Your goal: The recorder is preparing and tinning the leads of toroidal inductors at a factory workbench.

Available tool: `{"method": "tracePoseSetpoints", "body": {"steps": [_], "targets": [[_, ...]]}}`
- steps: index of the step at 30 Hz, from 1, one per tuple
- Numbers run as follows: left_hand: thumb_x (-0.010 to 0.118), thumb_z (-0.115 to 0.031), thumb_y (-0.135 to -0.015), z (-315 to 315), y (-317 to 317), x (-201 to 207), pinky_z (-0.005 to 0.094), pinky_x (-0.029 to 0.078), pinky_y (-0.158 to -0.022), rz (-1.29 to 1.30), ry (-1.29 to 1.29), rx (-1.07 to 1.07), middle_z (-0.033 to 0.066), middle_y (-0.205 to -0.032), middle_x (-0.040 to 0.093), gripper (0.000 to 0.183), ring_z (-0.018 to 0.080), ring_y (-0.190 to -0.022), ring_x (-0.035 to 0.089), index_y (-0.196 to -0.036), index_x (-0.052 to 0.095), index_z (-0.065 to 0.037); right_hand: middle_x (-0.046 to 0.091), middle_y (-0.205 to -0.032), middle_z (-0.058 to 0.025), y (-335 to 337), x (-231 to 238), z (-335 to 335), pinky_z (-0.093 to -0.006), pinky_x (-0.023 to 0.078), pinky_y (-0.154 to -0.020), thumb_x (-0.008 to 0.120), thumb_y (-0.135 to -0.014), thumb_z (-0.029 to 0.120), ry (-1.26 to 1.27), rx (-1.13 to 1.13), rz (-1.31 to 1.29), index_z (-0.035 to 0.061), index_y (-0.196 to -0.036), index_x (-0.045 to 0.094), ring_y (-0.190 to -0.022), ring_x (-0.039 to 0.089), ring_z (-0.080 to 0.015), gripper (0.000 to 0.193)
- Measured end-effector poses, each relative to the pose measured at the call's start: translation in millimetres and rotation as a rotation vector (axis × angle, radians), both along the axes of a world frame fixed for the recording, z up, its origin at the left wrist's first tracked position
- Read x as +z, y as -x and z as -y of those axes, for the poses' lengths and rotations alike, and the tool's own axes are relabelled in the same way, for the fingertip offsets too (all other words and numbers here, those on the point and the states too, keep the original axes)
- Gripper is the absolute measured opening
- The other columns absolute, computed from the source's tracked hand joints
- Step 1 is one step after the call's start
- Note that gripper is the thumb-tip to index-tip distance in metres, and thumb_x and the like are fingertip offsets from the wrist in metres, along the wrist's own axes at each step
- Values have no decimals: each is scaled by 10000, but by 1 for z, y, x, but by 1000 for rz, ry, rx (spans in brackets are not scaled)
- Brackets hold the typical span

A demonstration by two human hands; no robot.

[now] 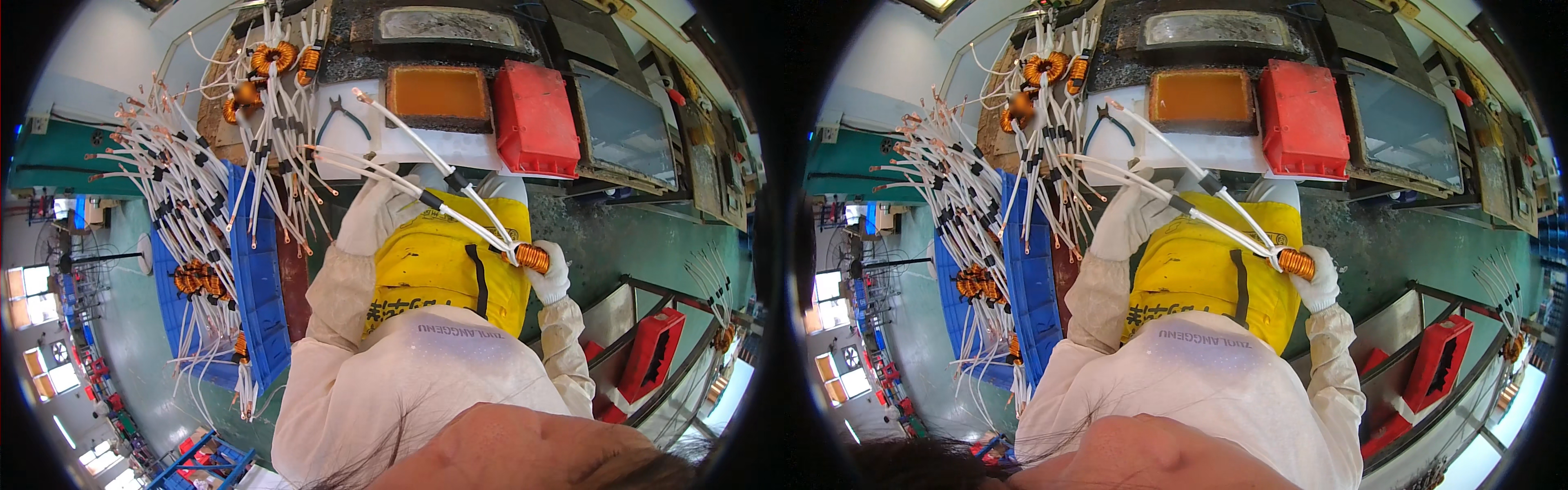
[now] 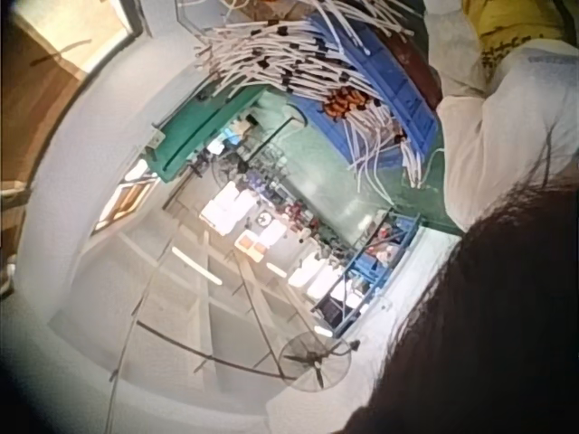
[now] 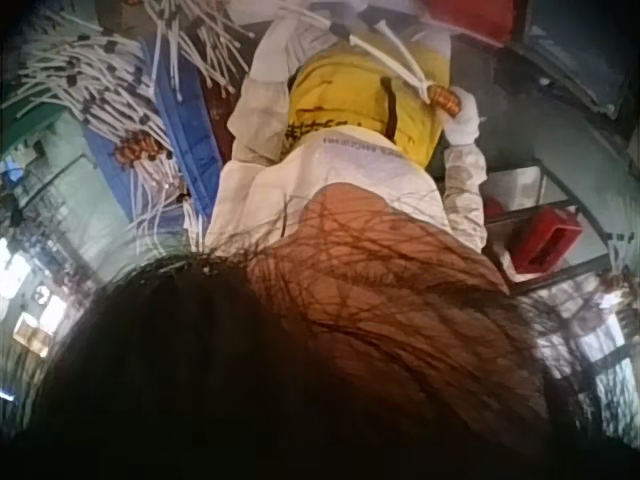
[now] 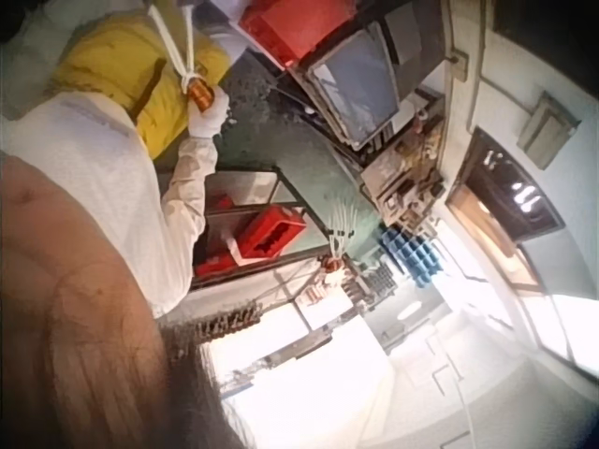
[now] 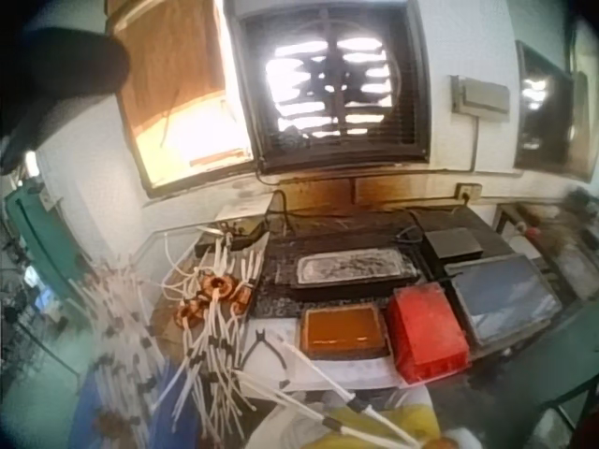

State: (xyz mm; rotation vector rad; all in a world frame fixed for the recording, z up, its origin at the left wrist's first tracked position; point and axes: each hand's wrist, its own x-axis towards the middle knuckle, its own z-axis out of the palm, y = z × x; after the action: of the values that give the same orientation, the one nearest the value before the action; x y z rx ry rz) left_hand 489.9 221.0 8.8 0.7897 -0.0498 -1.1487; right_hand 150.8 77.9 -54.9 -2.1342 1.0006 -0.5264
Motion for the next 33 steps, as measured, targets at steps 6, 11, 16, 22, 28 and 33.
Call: {"method": "tracePoseSetpoints", "body": {"steps": [6,11,16,22,28,33], "targets": [[543,-263,-962,-1,12,-5,388,544,-831,51,-171,77,104,-1027,593,374,233,-950,609,-1263,450,-61,602,-1004,-146,-1,1,-3,-371,496,-827,735,-638,7,23,5,-31,57,-1058,592,-931,609,-334,447],[602,-286,-927,-3,6,-21,355,543,-787,119,-359,79,80,-961,591,492,194,-896,599,-1307,403,-45,608,-1025,-152,-7,6,-2,-387,496,-838,735,-622,14,114,93,-23,65,-1055,592,-951,606,-349,459],[544,-254,-954,-7,4,-55,338,522,-837,228,-197,110,97,-990,608,491,186,-899,607,-1355,394,-14,608,-1026,-151,-12,6,0,-386,497,-841,736,-617,14,137,116,-19,64,-1054,594,-950,607,-348,462],[478,-236,-992,-3,6,-27,361,519,-876,-109,-66,175,137,-1064,621,391,226,-980,614,-1306,465,-4,590,-1004,-127,-4,0,3,-355,490,-831,717,-620,-32,75,48,-31,61,-1068,588,-917,602,-312,475],[377,-322,-1026,9,12,-7,463,504,-964,-122,77,239,139,-1056,601,375,269,-1019,601,-1214,490,-19,598,-994,-125,-1,-1,8,-351,499,-812,720,-644,-6,-31,12,-29,56,-1072,592,-908,615,-302,450],[358,-371,-1026,8,9,-5,473,504,-956,-85,129,171,131,-1067,580,414,276,-1011,597,-1235,479,-35,584,-984,-106,-1,-5,10,-330,495,-803,708,-650,-33,-112,-18,16,59,-1083,582,-886,608,-266,460]]}}
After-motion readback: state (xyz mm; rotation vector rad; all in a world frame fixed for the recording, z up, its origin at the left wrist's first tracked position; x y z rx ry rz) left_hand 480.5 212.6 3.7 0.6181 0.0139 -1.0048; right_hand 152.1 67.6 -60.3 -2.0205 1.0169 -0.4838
